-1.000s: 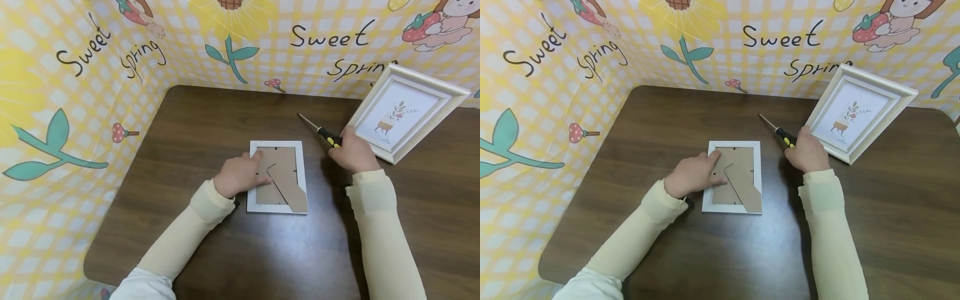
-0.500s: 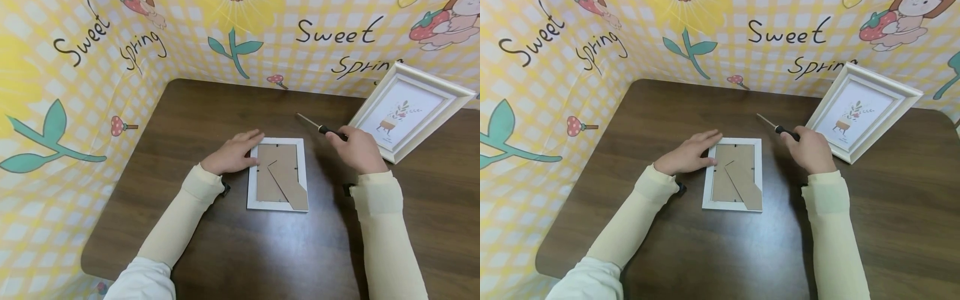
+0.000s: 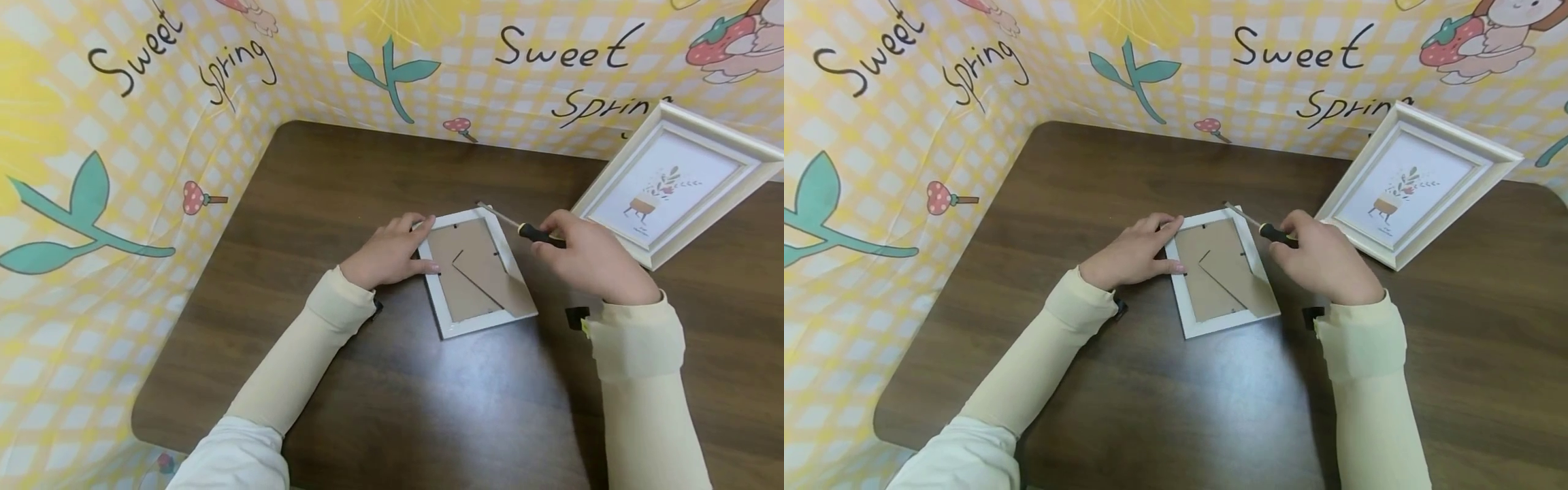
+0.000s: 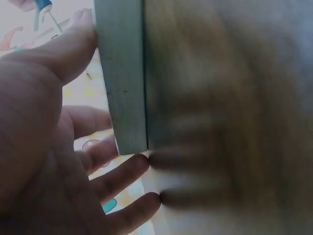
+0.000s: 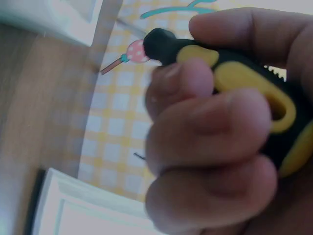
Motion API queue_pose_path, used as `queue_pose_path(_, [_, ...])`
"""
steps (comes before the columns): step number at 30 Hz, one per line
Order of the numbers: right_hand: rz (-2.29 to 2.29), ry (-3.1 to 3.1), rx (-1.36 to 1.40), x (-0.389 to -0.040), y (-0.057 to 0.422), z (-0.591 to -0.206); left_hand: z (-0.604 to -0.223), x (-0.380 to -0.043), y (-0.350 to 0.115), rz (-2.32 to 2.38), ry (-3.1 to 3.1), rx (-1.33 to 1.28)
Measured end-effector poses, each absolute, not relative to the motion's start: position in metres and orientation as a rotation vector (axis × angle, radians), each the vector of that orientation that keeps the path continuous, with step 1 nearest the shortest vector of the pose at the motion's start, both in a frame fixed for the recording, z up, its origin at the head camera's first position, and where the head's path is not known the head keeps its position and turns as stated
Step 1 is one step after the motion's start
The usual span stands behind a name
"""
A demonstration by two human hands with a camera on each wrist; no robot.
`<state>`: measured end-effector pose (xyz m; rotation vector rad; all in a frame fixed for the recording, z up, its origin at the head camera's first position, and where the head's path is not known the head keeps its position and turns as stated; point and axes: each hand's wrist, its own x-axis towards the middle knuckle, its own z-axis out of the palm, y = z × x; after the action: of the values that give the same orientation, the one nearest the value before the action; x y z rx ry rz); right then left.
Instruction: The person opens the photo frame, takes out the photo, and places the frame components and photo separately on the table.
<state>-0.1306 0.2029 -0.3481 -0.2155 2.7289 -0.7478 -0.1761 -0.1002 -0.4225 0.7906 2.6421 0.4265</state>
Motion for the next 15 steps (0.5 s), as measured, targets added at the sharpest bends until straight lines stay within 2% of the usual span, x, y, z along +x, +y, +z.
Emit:
queue_pose_path(6, [-0.699, 2.667, -0.38, -0.125, 0.202, -0.348, -0.427, -0.175, -0.094, 0.321, 2.749, 0.74])
queue_pose_path(15, [-0.689, 2.606, -0.444, -0.125, 0.197, -0.353, -0.425, -0.169, -0.086, 0.191, 2.808, 0.675])
